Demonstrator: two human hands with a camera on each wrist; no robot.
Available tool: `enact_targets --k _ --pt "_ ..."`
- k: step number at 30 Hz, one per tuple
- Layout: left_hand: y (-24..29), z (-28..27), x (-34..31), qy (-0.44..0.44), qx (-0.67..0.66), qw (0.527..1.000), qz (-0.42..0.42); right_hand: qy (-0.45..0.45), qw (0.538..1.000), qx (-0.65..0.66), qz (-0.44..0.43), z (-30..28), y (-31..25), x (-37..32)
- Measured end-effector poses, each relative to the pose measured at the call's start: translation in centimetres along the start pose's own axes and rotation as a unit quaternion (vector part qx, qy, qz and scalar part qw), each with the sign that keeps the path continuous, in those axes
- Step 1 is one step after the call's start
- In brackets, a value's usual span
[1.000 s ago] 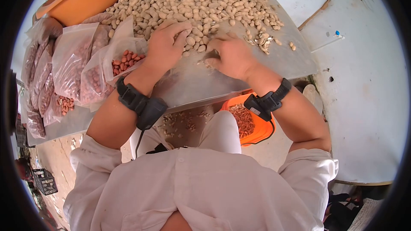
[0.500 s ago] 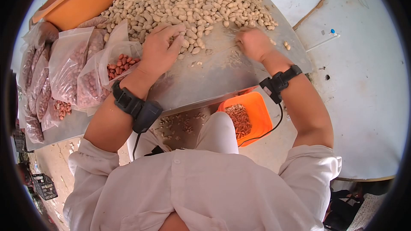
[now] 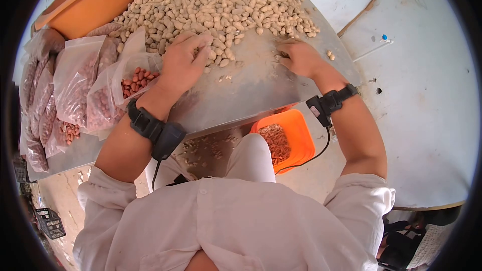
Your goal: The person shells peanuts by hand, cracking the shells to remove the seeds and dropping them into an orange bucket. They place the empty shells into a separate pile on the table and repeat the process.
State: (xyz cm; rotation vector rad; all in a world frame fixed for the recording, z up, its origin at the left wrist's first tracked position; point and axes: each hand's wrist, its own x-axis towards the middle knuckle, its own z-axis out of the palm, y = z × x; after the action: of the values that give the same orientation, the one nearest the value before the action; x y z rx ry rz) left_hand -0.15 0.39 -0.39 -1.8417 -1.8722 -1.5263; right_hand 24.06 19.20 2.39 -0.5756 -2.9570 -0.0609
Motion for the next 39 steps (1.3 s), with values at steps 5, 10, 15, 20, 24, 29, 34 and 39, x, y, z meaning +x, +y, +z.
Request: enact_targets --k 5,10,15,20,24,29,34,39 --pt "0.3 0.1 0.0 0.0 -0.001 1.0 0.007 -0.113 0.983 0.052 0.135 -3.6 1.8 -0.7" --pt "0.3 0.1 0.0 0.003 -0.004 1.0 0.01 0.004 0.979 0.087 0.184 -3.5 4.3 0.4" --pt "0.1 0.1 0.0 0.005 -0.005 1.0 0.015 -0.004 0.991 0.095 0.098 -1.7 4.5 1.2" --pt "0.1 0.1 0.0 -0.005 -0.005 1.0 0.005 -0.056 0.995 0.055 0.065 -0.3 5.4 1.2" --pt "0.2 0.2 0.0 0.0 -0.009 1.0 -0.003 -0.078 0.986 0.034 0.143 -1.7 5.6 0.8" --pt "0.2 0.2 0.1 -0.009 -0.012 1.0 -0.006 0.003 0.989 0.135 0.054 -1.8 0.5 0.6" --pt "0.3 0.2 0.0 -0.013 -0.013 1.0 -0.015 0.08 0.989 0.098 -0.077 0.0 -1.3 -0.3" --pt "0.4 0.2 0.0 -0.009 -0.022 1.0 -0.013 0.01 0.999 0.021 0.032 -1.3 3.0 -1.7"
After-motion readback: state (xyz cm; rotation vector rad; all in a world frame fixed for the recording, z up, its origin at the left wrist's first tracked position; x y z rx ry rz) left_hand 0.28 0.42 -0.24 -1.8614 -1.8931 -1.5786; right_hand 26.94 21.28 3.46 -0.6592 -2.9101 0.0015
